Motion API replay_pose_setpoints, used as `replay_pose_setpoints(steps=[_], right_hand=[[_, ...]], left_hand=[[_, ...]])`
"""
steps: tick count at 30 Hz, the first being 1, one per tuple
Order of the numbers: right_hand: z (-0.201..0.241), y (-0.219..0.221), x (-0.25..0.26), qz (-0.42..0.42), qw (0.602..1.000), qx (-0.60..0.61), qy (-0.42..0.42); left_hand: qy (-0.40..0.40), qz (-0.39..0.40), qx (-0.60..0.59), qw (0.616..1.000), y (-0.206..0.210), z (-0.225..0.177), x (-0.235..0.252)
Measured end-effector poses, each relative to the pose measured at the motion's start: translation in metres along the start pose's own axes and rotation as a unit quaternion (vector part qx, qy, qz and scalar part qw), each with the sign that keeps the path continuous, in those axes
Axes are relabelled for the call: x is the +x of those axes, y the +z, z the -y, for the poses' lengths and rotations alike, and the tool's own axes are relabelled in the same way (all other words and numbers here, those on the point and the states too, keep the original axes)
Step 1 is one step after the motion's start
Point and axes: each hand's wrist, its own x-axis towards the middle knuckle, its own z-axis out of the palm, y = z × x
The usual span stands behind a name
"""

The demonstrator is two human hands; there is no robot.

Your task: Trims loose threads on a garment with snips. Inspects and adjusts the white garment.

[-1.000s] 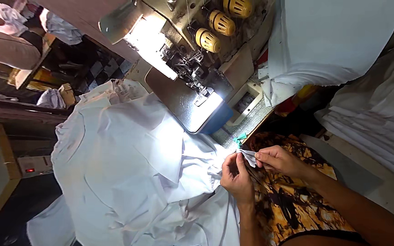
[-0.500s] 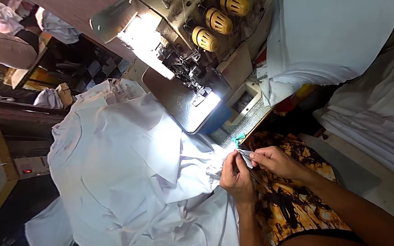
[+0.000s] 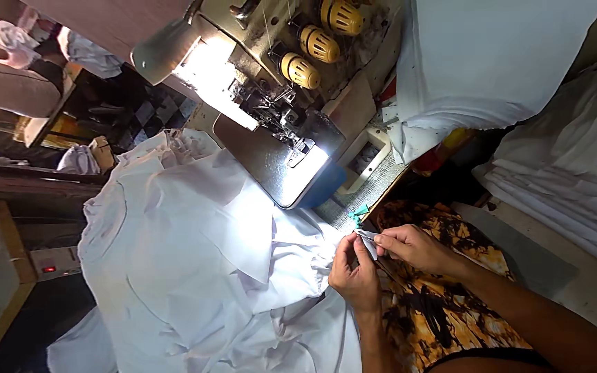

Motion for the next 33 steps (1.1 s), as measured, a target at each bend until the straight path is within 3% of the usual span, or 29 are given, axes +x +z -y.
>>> replay_pose_setpoints(steps=[12, 21, 28, 33], right_hand=[[0.006, 0.002, 0.005, 0.009, 1.0, -0.014, -0.001], [0.01, 0.008, 0.012, 0.013, 0.998, 0.065, 0.023], [0.003, 0.005, 0.013, -0.003, 1.0, -0.013, -0.028], [0.001, -0.014, -0.002, 0.02, 0.986, 0.106, -0.13]], left_hand=[[-0.013, 0.019, -0.048, 0.999, -0.004, 0.001, 0.004], [-0.005, 0.017, -0.037, 0.999, -0.003, 0.003, 0.001], [0.005, 0.005, -0.038, 0.999, -0.002, 0.007, -0.005], [0.012, 0.02, -0.091, 0.996, -0.018, 0.006, -0.01]])
